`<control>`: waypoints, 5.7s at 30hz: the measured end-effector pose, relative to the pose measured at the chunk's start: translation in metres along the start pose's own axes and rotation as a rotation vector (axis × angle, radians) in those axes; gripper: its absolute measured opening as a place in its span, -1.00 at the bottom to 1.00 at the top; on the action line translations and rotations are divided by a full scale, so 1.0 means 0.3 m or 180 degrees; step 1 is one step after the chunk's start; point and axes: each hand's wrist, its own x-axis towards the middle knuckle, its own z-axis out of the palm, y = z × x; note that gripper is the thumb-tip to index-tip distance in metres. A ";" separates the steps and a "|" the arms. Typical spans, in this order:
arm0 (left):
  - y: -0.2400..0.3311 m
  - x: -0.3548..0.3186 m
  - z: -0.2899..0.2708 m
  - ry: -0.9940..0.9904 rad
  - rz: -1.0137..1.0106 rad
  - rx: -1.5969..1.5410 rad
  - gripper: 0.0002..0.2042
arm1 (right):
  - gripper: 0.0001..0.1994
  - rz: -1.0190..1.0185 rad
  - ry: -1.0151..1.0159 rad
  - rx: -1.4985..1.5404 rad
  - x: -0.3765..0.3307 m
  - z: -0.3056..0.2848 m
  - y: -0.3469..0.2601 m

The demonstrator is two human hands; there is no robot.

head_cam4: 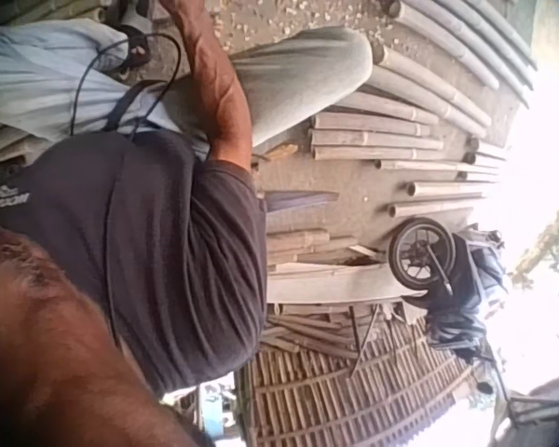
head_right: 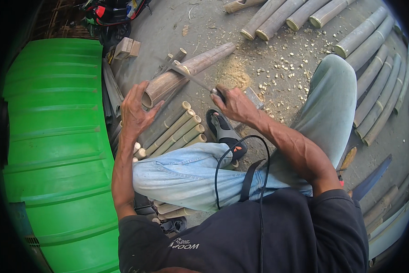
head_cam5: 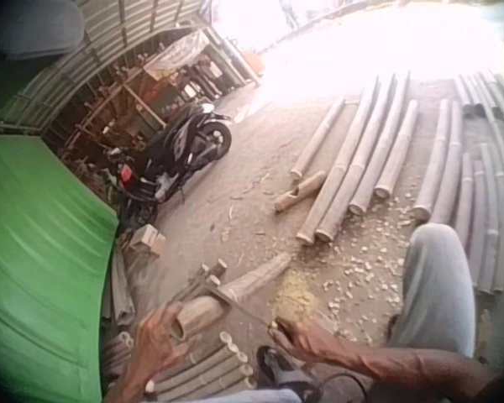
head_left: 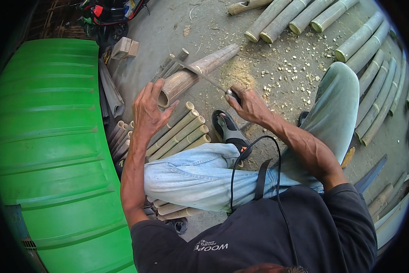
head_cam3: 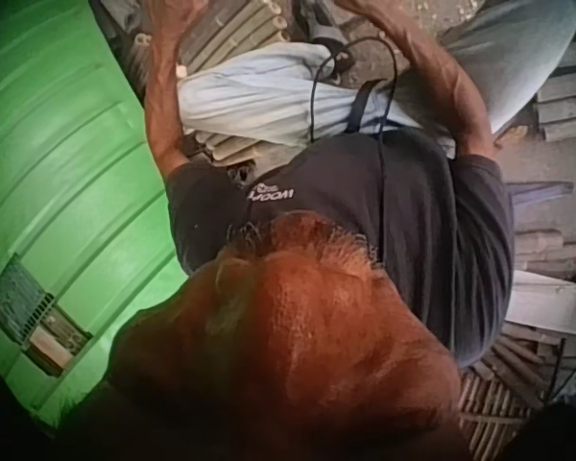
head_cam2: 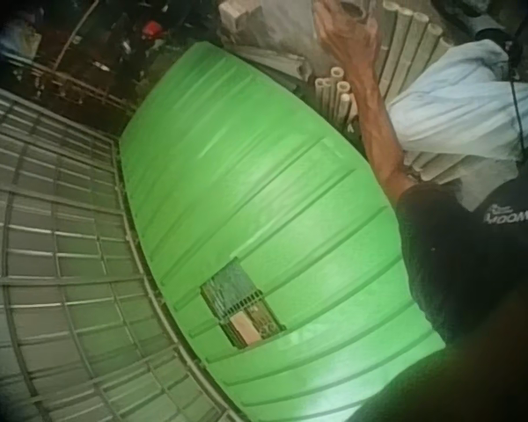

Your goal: The person is shaving and cutting bamboo stalks using a large knife.

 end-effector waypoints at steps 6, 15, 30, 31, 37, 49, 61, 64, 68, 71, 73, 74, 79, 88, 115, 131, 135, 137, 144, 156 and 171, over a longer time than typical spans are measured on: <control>0.018 0.016 -0.021 -0.0226 0.0189 0.0318 -0.32 | -0.72 0.0336 0.0072 0.0060 0.014 -0.027 0.043; 0.012 0.020 -0.022 -0.0313 0.0324 0.0448 -0.29 | -0.71 0.0396 0.0284 -0.0167 0.040 -0.056 0.059; 0.011 0.019 -0.026 -0.0330 0.0669 0.0554 -0.26 | -0.71 0.0087 -0.0161 -0.0033 0.027 -0.059 -0.006; 0.011 0.019 -0.023 -0.0420 0.0741 0.0645 -0.21 | -0.69 0.0135 -0.0007 0.0048 0.032 -0.052 0.014; -0.007 0.014 0.000 -0.0014 0.0248 0.0398 -0.19 | -0.64 0.0645 -0.0067 -0.0379 0.065 -0.086 0.023; 0.017 0.033 0.026 -0.0178 -0.2369 -0.2499 -0.26 | -0.68 0.0763 0.0153 -0.0469 0.032 -0.031 0.033; 0.045 0.020 0.030 -0.0027 -0.0426 -0.1107 -0.31 | -0.75 0.0681 0.0534 -0.0170 0.039 -0.066 0.014; 0.034 0.018 0.051 0.0081 -0.0300 -0.1088 -0.31 | -0.71 0.0391 0.0331 -0.0199 -0.005 -0.058 -0.025; 0.074 0.030 0.025 -0.0001 -0.0428 -0.0920 -0.33 | -0.69 0.0180 0.0426 -0.0089 -0.024 -0.056 -0.045; 0.070 0.031 0.023 0.0037 -0.0400 -0.1021 -0.35 | -0.72 0.0393 0.0838 -0.0191 0.018 -0.054 0.068; 0.060 0.023 0.029 -0.0006 -0.0541 -0.1097 -0.35 | -0.73 0.0353 0.0365 -0.0108 -0.001 -0.060 0.007; 0.058 0.021 0.031 -0.0062 -0.0706 -0.1174 -0.35 | -0.74 0.0108 0.0276 0.0044 -0.012 -0.054 -0.042; 0.081 0.048 0.011 -0.0076 -0.0879 -0.1318 -0.39 | -0.74 0.0436 0.0525 0.0211 0.002 -0.049 0.018; 0.093 0.065 0.015 0.0032 -0.0960 -0.1448 -0.42 | -0.76 0.0377 0.0467 -0.0082 0.004 -0.047 0.079; 0.062 0.066 0.024 0.0349 -0.1695 -0.1536 -0.53 | -0.71 0.0520 0.0273 0.0143 -0.007 0.016 0.052; 0.069 0.069 0.005 0.0213 -0.2192 -0.1134 -0.50 | -0.70 0.0038 0.0080 0.0085 -0.042 0.024 -0.019; 0.038 0.055 0.015 0.0258 -0.2013 -0.1306 -0.47 | -0.67 0.0949 0.0412 -0.0037 0.006 0.008 0.074; -0.006 0.039 0.021 0.0398 -0.1846 -0.1537 -0.45 | -0.64 0.0845 0.0302 -0.0011 0.009 -0.010 0.031; -0.014 0.038 0.042 0.0394 -0.2101 -0.1866 -0.39 | -0.69 0.0542 0.0362 -0.0319 -0.010 0.002 0.004; 0.033 0.033 0.007 0.0102 -0.1354 -0.1355 -0.48 | -0.69 0.0167 0.0131 -0.0158 -0.021 -0.045 -0.055; 0.091 0.024 0.015 0.0196 -0.0328 -0.0923 -0.40 | -0.71 0.0675 0.0581 -0.0074 0.044 -0.070 0.041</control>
